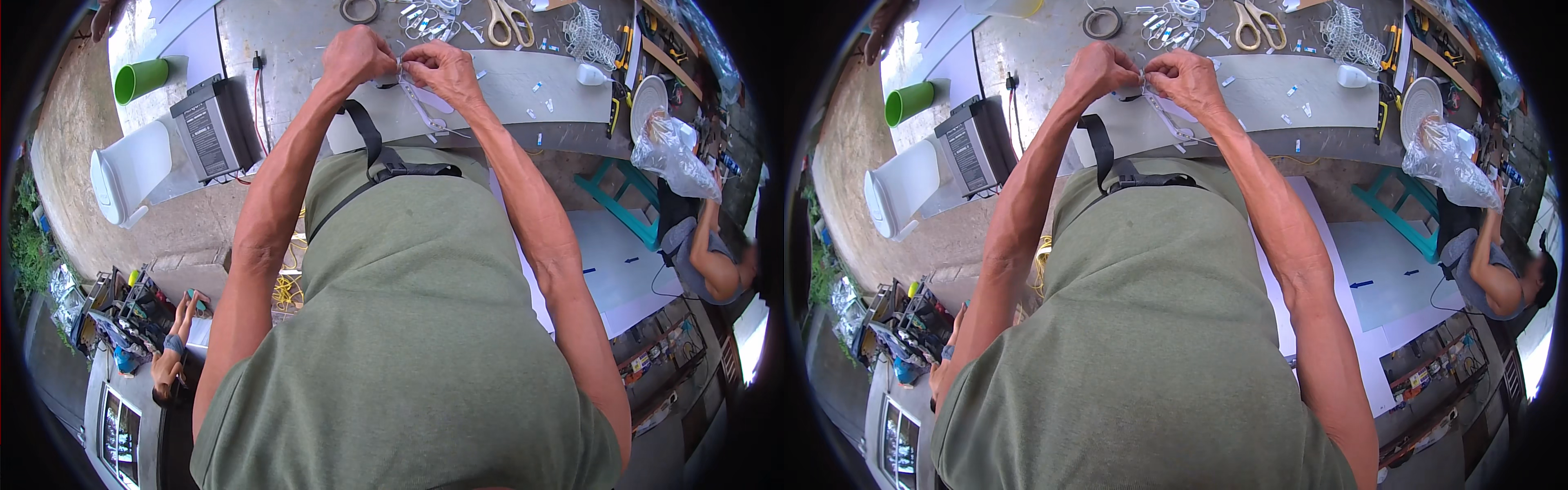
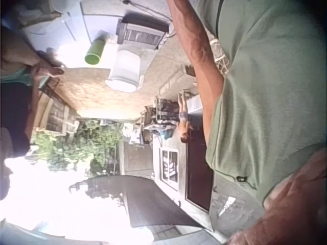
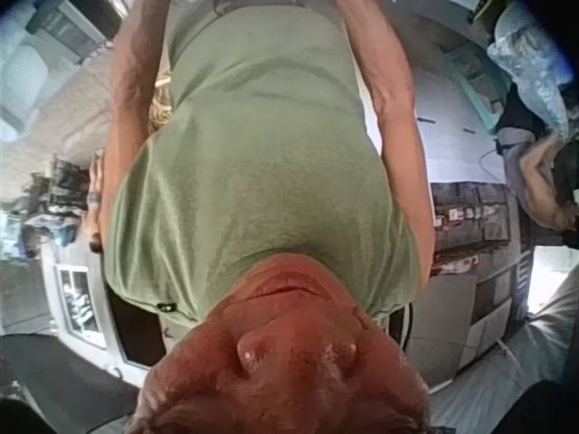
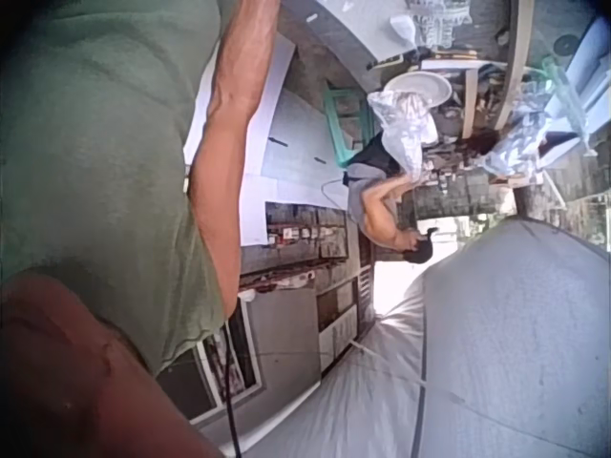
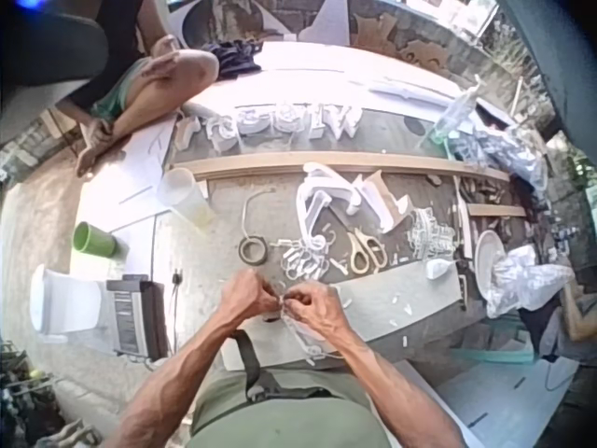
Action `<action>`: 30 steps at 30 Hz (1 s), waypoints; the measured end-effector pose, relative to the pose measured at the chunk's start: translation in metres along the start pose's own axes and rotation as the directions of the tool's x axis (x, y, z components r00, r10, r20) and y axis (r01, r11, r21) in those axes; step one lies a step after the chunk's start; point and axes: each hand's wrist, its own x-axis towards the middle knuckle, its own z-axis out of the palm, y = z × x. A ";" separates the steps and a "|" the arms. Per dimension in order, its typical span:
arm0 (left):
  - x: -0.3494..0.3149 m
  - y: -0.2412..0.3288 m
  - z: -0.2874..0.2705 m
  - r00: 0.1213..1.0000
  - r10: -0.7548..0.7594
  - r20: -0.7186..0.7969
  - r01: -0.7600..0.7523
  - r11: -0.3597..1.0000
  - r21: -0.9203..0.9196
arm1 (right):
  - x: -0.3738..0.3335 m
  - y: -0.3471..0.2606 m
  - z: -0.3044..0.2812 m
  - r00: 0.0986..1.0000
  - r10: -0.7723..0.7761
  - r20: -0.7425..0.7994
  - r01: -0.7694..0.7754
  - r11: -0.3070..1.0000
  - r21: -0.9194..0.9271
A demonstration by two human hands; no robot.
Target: Assembling small LED modules and wiring into sign components on a workbench.
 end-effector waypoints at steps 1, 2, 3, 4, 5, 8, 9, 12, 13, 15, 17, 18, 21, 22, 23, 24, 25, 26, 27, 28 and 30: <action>0.000 0.000 -0.001 1.000 0.004 0.001 -0.004 1.000 0.005 | 0.000 0.000 0.000 1.000 -0.005 0.000 0.005 1.000 -0.006; -0.001 0.000 -0.001 1.000 0.002 0.002 -0.002 1.000 0.003 | 0.000 -0.001 0.000 1.000 -0.011 0.001 0.011 1.000 -0.011; -0.001 0.001 -0.001 1.000 0.001 0.002 -0.001 1.000 0.002 | 0.000 -0.001 0.000 1.000 -0.016 0.002 0.016 1.000 -0.017; -0.001 0.002 -0.002 1.000 0.001 0.003 -0.001 1.000 0.002 | 0.000 0.000 0.000 1.000 -0.019 -0.008 0.019 1.000 -0.008; -0.002 0.003 -0.003 1.000 0.002 0.009 -0.002 1.000 -0.004 | 0.000 0.002 0.000 1.000 -0.022 -0.018 0.022 1.000 0.000; -0.002 0.003 -0.004 1.000 0.003 0.020 -0.002 1.000 -0.013 | 0.000 0.001 0.002 0.999 -0.024 -0.029 0.025 1.000 0.011; -0.002 0.002 -0.004 1.000 0.000 0.020 0.000 1.000 -0.010 | 0.000 0.000 0.002 0.999 -0.024 -0.029 0.024 1.000 0.013; -0.002 0.003 -0.004 0.999 -0.021 0.027 0.021 1.000 -0.002 | 0.000 0.001 0.002 0.999 -0.026 -0.035 0.026 1.000 0.006; 0.001 0.005 -0.003 0.999 -0.026 0.026 0.026 1.000 -0.001 | 0.001 0.002 0.001 0.999 -0.029 -0.031 0.030 1.000 0.005; -0.001 0.003 -0.003 1.000 -0.012 0.015 0.012 1.000 -0.006 | 0.001 0.004 0.002 0.999 -0.036 -0.023 0.036 0.999 0.001; -0.001 0.002 -0.003 1.000 -0.003 0.012 0.003 1.000 -0.004 | 0.001 0.005 0.005 0.998 -0.041 -0.047 0.044 0.997 0.059; -0.001 0.002 -0.003 1.000 -0.003 0.018 0.003 1.000 -0.005 | 0.002 0.005 0.005 0.997 -0.043 -0.059 0.048 0.995 0.087; -0.001 0.003 -0.004 0.999 -0.017 0.031 0.017 1.000 -0.011 | 0.000 -0.001 0.003 0.999 -0.017 -0.048 0.021 0.996 0.084; -0.002 0.004 -0.004 0.999 -0.023 0.033 0.024 1.000 -0.010 | -0.001 0.000 0.004 0.999 -0.007 -0.047 0.011 0.995 0.095; -0.002 0.005 -0.004 0.999 -0.030 0.034 0.031 0.999 -0.009 | 0.000 0.001 0.003 0.999 -0.025 -0.048 0.028 0.997 0.069; -0.002 0.007 -0.005 0.999 -0.037 0.036 0.038 0.999 -0.008 | 0.001 0.002 0.002 0.999 -0.021 -0.039 0.023 0.998 0.057; -0.003 0.007 -0.005 0.998 -0.039 0.039 0.040 0.999 -0.014 | 0.001 0.002 0.002 1.000 -0.016 -0.027 0.017 0.999 0.044; -0.003 0.008 -0.006 0.998 -0.041 0.042 0.042 0.999 -0.020 | 0.001 0.001 0.001 1.000 -0.010 -0.016 0.011 0.999 0.031; -0.003 0.008 -0.007 0.998 -0.043 0.045 0.044 0.999 -0.025 | 0.001 0.001 0.002 0.999 -0.019 -0.027 0.020 0.999 0.045; -0.004 0.009 -0.007 0.998 -0.040 0.041 0.041 0.999 -0.020 | 0.001 0.001 0.003 0.999 -0.025 -0.039 0.027 0.998 0.060; -0.005 0.011 -0.008 0.999 -0.035 0.034 0.036 0.999 -0.011 | 0.000 0.001 0.003 0.998 -0.030 -0.051 0.033 0.997 0.073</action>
